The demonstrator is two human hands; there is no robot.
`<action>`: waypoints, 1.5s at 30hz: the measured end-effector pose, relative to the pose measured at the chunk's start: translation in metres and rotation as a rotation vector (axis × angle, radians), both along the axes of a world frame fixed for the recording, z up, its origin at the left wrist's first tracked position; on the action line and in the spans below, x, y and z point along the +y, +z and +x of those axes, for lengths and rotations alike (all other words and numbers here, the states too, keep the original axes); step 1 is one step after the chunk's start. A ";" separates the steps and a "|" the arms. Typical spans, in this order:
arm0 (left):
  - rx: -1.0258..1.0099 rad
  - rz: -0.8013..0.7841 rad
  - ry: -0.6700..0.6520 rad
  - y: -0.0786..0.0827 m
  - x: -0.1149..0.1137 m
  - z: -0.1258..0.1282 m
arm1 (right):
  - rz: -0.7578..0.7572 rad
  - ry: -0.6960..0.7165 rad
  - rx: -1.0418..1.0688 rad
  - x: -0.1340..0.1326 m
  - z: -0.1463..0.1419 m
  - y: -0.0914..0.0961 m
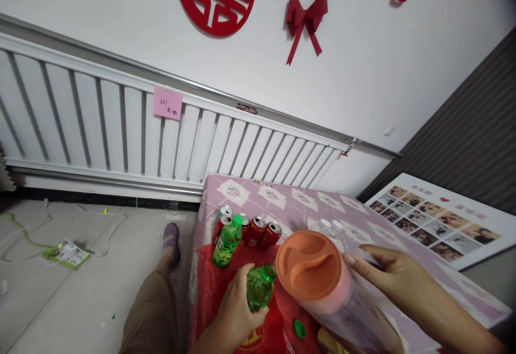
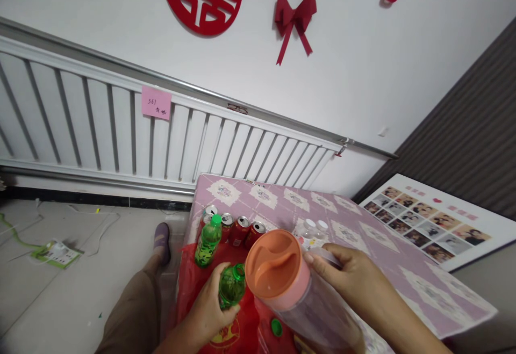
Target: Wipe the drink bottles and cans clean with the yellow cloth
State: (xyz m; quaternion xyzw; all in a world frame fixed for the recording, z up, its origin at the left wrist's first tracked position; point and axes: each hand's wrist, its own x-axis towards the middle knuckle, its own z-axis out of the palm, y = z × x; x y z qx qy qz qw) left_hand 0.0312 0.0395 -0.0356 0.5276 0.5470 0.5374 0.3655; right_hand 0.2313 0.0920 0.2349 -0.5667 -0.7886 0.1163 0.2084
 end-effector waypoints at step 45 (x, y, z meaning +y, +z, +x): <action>-0.003 0.016 -0.005 -0.004 0.000 -0.003 | -0.066 0.027 0.009 0.000 0.004 0.006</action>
